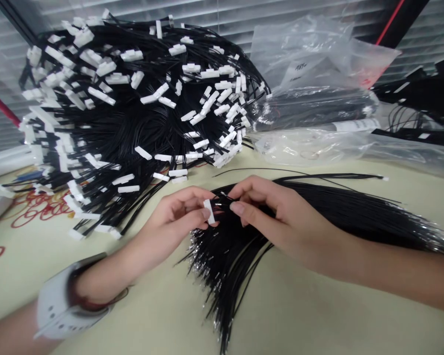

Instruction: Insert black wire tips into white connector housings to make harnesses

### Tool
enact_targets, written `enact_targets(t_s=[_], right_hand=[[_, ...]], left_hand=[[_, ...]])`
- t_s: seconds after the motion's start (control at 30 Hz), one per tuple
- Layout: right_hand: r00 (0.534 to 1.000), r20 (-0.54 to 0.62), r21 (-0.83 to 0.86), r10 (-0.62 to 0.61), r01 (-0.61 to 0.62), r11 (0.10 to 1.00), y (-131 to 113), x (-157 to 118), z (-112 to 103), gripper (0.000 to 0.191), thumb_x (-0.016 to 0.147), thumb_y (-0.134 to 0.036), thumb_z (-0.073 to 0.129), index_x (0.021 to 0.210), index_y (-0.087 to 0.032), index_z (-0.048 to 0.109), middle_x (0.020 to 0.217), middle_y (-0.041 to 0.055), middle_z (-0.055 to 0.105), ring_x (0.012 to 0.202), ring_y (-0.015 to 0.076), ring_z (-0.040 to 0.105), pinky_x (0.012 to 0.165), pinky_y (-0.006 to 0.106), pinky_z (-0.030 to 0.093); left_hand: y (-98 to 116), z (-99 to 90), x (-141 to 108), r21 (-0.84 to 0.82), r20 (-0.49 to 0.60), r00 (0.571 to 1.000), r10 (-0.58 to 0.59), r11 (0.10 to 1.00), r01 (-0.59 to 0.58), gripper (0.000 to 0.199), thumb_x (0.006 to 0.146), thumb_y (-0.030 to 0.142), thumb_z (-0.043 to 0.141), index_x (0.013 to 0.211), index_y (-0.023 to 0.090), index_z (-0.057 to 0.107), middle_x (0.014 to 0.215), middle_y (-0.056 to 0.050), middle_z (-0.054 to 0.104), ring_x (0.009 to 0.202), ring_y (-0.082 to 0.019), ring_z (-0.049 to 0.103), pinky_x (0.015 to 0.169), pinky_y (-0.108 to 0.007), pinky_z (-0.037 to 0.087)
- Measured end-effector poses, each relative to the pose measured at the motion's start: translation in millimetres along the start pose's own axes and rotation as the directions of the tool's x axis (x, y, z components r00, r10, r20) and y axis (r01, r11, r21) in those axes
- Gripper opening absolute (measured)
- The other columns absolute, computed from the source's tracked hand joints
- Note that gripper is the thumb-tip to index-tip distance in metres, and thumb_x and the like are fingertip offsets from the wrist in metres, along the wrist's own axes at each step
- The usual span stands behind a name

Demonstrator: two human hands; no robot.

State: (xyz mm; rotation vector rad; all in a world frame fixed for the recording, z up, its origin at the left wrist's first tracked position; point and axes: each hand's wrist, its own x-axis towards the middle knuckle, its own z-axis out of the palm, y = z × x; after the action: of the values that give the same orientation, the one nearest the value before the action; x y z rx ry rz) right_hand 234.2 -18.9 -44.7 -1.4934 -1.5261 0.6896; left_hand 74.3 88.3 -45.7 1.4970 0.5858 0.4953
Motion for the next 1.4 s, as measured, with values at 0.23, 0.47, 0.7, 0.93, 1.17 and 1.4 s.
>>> enact_targets(t_s=[0.23, 0.47, 0.7, 0.93, 1.17, 1.4], right_hand=[[1.000, 0.004, -0.061, 0.024, -0.024, 0.998, 0.4, 2.6, -1.3, 0.015, 0.085, -0.028, 0.043, 0.079, -0.020, 0.055, 0.067, -0.0063, 0.056, 0.055, 0.0038, 0.044, 0.046, 0.016, 0.031], [0.986, -0.024, -0.391, -0.166, 0.144, 0.909, 9.6, 4.4, -0.7, 0.011, 0.084, -0.022, 0.045, 0.079, -0.016, 0.053, 0.066, -0.0046, 0.054, 0.051, 0.0045, 0.040, 0.048, 0.019, 0.029], [0.924, -0.030, -0.546, -0.381, 0.304, 0.780, 17.4, 2.9, 4.5, 0.012, 0.084, -0.018, 0.043, 0.077, -0.014, 0.052, 0.070, -0.0011, 0.055, 0.060, 0.0090, 0.045, 0.056, 0.023, 0.032], [0.899, -0.010, -0.552, -0.437, 0.360, 0.752, 19.6, 2.1, 4.8, 0.013, 0.085, -0.018, 0.042, 0.079, -0.014, 0.053, 0.073, -0.0015, 0.056, 0.062, 0.0092, 0.045, 0.060, 0.024, 0.032], [0.903, -0.006, -0.553, -0.429, 0.354, 0.755, 18.2, 2.0, 4.5, 0.014, 0.085, -0.017, 0.041, 0.078, -0.014, 0.053, 0.072, -0.0005, 0.057, 0.060, 0.0098, 0.044, 0.059, 0.025, 0.031], [0.900, -0.004, -0.479, -0.437, 0.381, 0.791, 19.6, 1.7, 4.5, 0.010, 0.084, -0.015, 0.044, 0.079, -0.014, 0.053, 0.072, -0.0013, 0.057, 0.061, 0.0083, 0.044, 0.060, 0.023, 0.031]], left_hand=[[0.3, 1.5, 0.1, 0.042, -0.039, 0.999, -0.030, 0.999, 0.032, 0.013, 0.076, 0.015, 0.059, 0.089, 0.017, 0.062, 0.069, 0.001, 0.064, 0.064, -0.009, 0.059, 0.058, -0.015, 0.047], [-1.1, 0.5, 0.8, 0.010, -0.033, 0.999, -0.029, 1.000, 0.029, 0.014, 0.077, 0.014, 0.059, 0.089, 0.020, 0.063, 0.070, 0.002, 0.065, 0.065, -0.008, 0.061, 0.062, -0.015, 0.049], [-2.3, -1.9, -0.3, 0.024, 0.006, 1.000, -0.030, 0.999, 0.030, 0.014, 0.077, 0.016, 0.061, 0.089, 0.021, 0.064, 0.071, 0.003, 0.066, 0.065, -0.007, 0.060, 0.061, -0.012, 0.048], [-1.8, -2.1, 0.2, 0.064, -0.027, 0.998, -0.056, 0.996, 0.058, 0.015, 0.075, 0.019, 0.063, 0.090, 0.021, 0.064, 0.069, 0.003, 0.065, 0.064, -0.006, 0.060, 0.059, -0.011, 0.047], [-1.3, -2.0, 0.2, 0.077, -0.006, 0.999, -0.050, 0.996, 0.050, 0.016, 0.075, 0.017, 0.063, 0.091, 0.020, 0.064, 0.068, 0.002, 0.066, 0.065, -0.008, 0.060, 0.061, -0.013, 0.048], [-1.5, -1.4, 1.0, 0.075, 0.065, 0.998, -0.007, 0.997, 0.002, 0.016, 0.077, 0.013, 0.062, 0.091, 0.021, 0.065, 0.068, 0.004, 0.067, 0.064, -0.004, 0.060, 0.061, -0.009, 0.046]])
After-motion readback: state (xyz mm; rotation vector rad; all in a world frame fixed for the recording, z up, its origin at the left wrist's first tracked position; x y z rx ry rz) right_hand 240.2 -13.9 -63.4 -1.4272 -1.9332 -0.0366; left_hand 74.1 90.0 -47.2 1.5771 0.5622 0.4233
